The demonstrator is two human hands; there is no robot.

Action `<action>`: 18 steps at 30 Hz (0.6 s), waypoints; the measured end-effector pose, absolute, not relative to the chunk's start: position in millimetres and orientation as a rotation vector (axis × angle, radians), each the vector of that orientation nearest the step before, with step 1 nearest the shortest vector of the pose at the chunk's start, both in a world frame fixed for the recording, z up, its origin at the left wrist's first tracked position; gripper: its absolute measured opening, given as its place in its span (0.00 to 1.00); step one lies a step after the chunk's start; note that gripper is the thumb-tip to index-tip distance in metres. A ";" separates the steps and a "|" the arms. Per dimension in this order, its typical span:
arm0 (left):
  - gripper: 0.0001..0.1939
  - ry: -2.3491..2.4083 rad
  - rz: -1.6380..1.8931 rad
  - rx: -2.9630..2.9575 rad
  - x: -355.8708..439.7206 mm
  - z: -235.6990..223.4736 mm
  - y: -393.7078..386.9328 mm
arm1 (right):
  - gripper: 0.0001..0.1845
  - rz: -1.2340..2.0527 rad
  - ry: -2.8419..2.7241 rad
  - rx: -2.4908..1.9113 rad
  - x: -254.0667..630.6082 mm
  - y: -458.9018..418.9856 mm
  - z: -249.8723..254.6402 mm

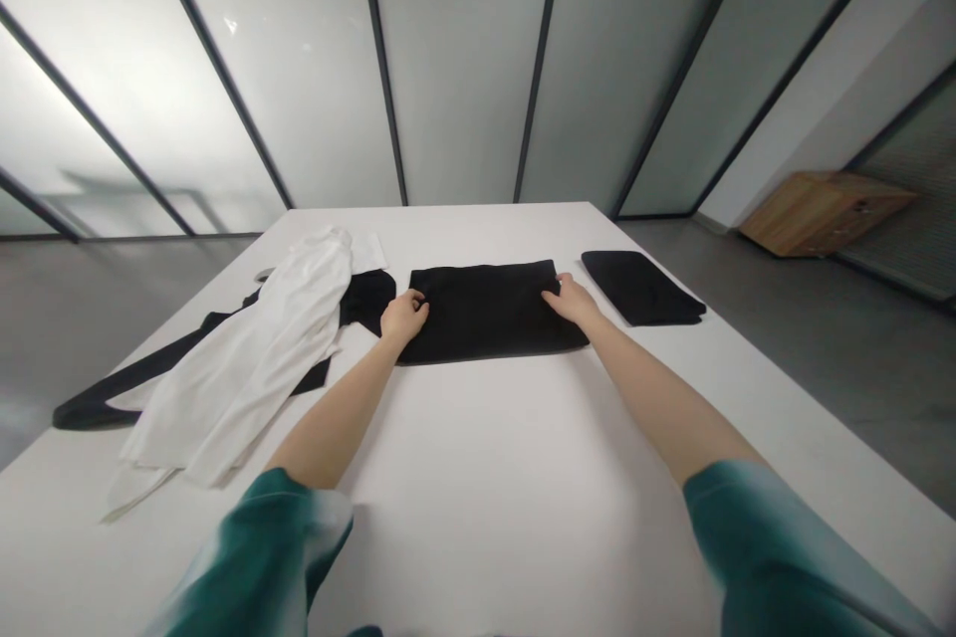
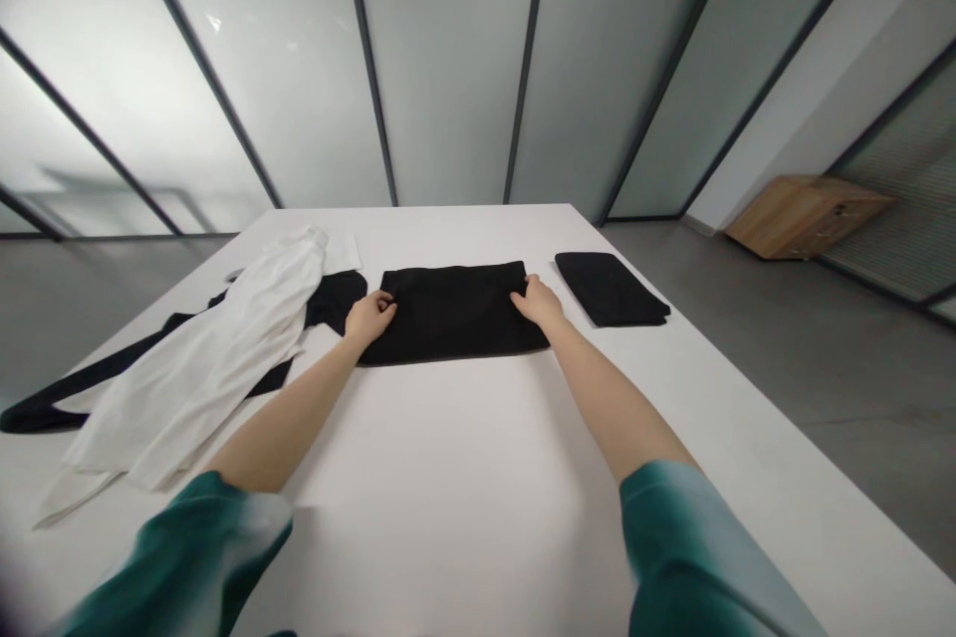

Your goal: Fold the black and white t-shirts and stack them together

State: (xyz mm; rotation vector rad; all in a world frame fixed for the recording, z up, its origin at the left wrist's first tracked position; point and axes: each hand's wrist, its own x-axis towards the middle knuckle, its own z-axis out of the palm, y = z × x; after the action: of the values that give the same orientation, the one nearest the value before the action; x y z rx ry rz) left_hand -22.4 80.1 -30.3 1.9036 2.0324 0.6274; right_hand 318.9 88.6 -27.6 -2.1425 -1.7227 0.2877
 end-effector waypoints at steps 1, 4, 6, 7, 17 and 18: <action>0.12 2.017 0.660 1.921 -22.8 -32.4 80.2 | 0.26 0.241 -1.753 -2.139 319.3 92.7 -28.4; 0.11 1.971 0.738 1.959 -25.2 -37.1 82.2 | 0.21 0.156 -1.783 -2.107 321.8 104.5 -29.6; 0.12 1.950 0.758 1.964 -26.0 -38.9 83.4 | 0.18 0.157 -1.730 -2.074 323.0 111.8 -30.4; 0.14 1.933 0.761 1.963 -26.2 -39.4 83.9 | 0.17 0.179 -1.683 -2.055 323.2 115.2 -31.0; 0.35 1.970 0.590 1.900 -22.3 -24.5 128.3 | 0.12 0.336 -1.505 -1.849 318.4 135.3 -33.9; 0.35 1.969 0.586 1.926 -20.7 -23.4 135.0 | 0.11 0.340 -1.512 -1.879 317.8 136.0 -33.8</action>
State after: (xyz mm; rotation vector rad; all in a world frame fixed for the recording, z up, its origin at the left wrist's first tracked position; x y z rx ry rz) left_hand -20.7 135.0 -23.4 1.9264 1.9690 0.5862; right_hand 317.8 136.0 -33.8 -1.8788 -1.5115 0.3402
